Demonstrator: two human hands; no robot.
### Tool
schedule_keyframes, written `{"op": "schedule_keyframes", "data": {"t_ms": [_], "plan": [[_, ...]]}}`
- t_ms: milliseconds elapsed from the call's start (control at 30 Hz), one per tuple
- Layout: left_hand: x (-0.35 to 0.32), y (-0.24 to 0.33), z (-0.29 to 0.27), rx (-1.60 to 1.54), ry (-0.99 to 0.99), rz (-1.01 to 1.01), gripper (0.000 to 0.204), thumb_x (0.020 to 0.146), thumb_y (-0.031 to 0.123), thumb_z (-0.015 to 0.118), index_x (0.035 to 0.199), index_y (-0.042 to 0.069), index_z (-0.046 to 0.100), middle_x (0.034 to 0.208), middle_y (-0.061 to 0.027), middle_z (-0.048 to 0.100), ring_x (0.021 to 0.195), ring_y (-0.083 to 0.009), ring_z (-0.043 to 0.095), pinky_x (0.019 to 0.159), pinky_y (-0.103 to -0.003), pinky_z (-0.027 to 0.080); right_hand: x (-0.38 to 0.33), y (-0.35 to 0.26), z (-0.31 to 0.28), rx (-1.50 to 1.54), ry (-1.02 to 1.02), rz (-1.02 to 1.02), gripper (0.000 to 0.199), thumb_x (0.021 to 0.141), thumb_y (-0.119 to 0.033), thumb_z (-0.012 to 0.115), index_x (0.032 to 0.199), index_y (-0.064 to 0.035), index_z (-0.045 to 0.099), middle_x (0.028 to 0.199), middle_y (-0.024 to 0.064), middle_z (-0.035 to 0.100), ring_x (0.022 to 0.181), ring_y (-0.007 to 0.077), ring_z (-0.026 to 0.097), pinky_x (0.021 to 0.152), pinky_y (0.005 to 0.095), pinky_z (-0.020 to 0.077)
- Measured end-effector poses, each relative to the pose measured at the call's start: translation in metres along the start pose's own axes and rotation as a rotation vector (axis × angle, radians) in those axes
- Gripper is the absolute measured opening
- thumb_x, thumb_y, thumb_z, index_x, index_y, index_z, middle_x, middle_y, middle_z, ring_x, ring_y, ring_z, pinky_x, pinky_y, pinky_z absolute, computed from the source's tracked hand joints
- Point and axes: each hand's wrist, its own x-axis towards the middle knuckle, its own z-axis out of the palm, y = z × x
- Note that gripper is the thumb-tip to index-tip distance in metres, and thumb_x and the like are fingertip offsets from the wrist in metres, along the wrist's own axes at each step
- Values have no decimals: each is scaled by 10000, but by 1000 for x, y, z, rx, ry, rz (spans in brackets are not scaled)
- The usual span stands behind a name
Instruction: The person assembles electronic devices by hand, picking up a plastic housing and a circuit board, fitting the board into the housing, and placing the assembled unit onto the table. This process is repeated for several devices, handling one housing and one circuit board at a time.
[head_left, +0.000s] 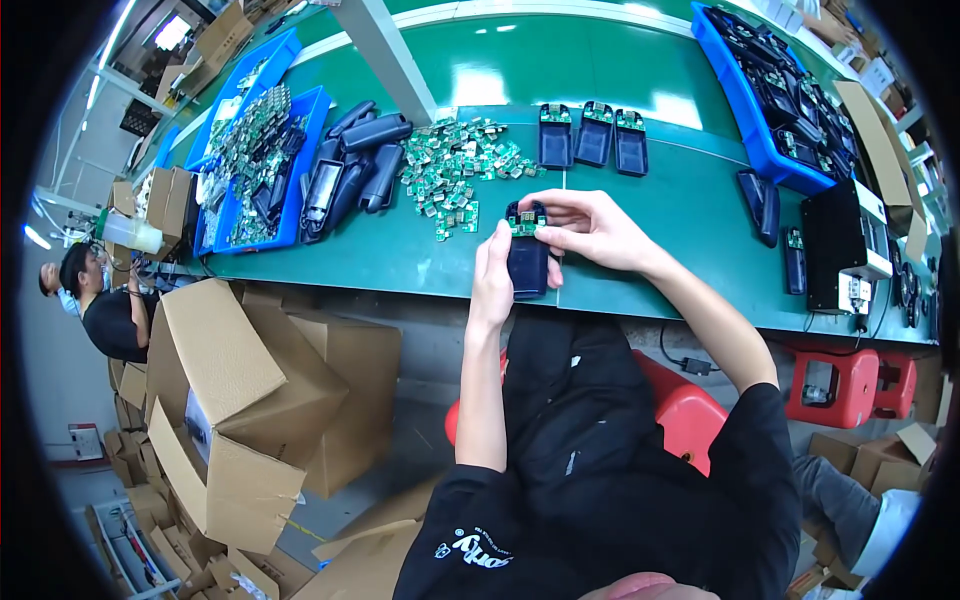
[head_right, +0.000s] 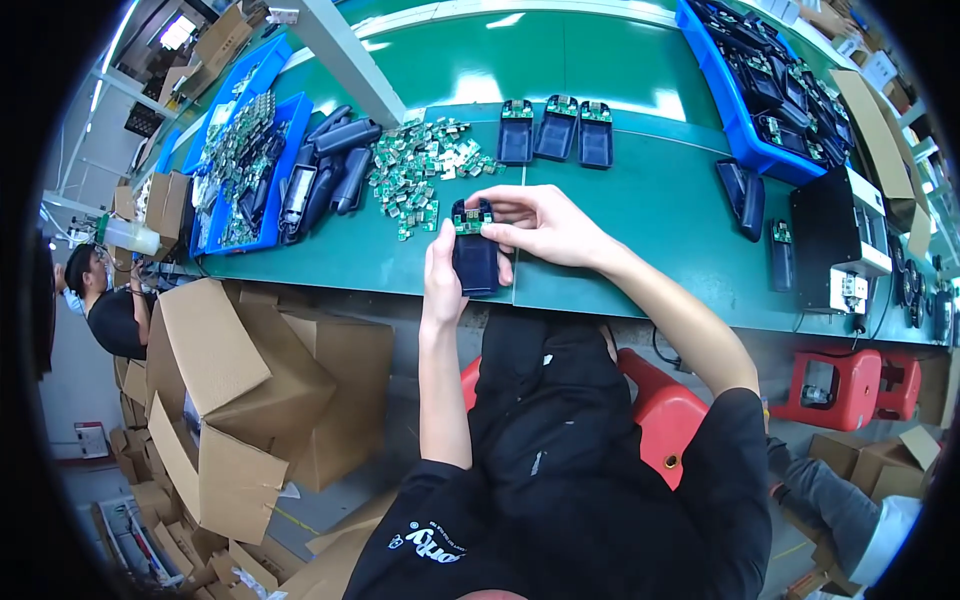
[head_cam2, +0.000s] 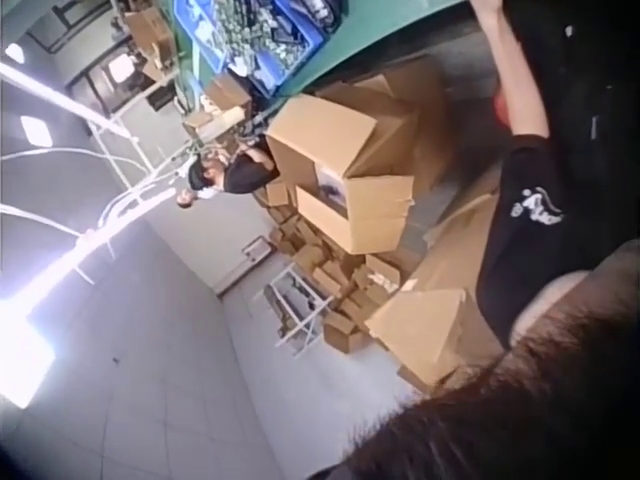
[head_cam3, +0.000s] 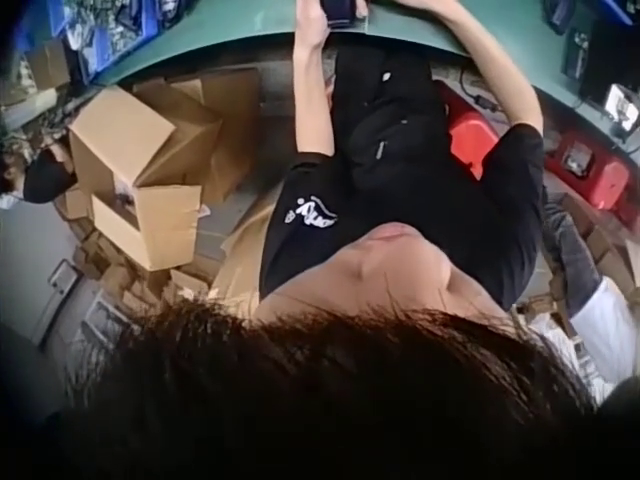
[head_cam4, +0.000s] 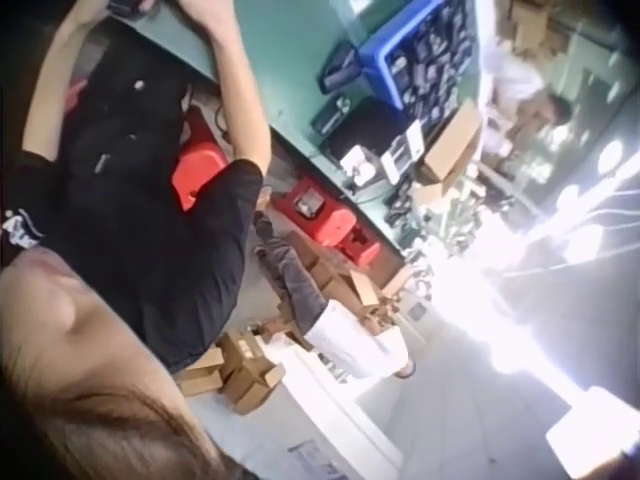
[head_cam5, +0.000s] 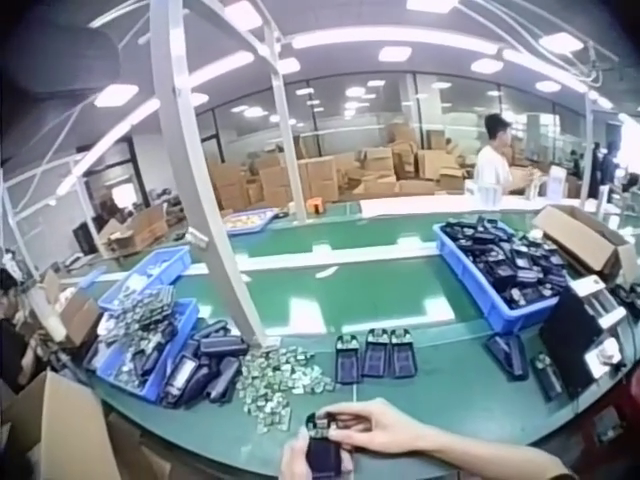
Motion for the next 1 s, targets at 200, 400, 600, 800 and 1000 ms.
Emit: {"op": "schedule_keyframes", "data": {"t_ms": [200, 400, 600, 800, 1000], "plan": [[-2, 2, 5, 86, 32, 53, 517, 1088, 386, 289, 1033, -37, 581, 777, -115, 649, 567, -168, 630, 546, -270, 512, -2, -3, -2, 89, -79, 28, 368, 981, -78, 577, 1330, 28, 531, 963, 69, 680, 760, 93, 665, 794, 253, 527], [-2, 2, 8, 36, 56, 66, 497, 1088, 399, 308, 1004, -20, 561, 772, -97, 643, 578, -148, 640, 550, -263, 525, -2, -5, 0, 258, -109, 46, 395, 999, -56, 517, 1380, 45, 485, 977, 102, 681, 717, 131, 697, 833, 267, 528], [-2, 4, 9, 69, 47, 61, 503, 1086, 409, 307, 1003, -16, 562, 760, -86, 637, 567, -143, 636, 534, -260, 525, -3, -2, 1, 233, -130, 85, 406, 1000, -57, 524, 1389, 47, 473, 995, 108, 677, 710, 144, 699, 780, 281, 543], [-3, 3, 6, 56, 39, 52, 509, 1085, 414, 312, 993, -15, 569, 759, -85, 640, 566, -141, 636, 534, -259, 524, -2, 5, 1, 133, -113, 38, 393, 999, -49, 527, 1375, 58, 481, 1021, 121, 685, 689, 167, 702, 715, 301, 564], [-2, 5, 7, 77, 53, 42, 520, 1086, 415, 307, 985, -18, 577, 764, -90, 646, 568, -143, 637, 538, -261, 526, -1, 7, 0, 124, -109, 27, 374, 998, -44, 528, 1356, 61, 498, 1018, 118, 690, 690, 165, 704, 711, 301, 564]]}}
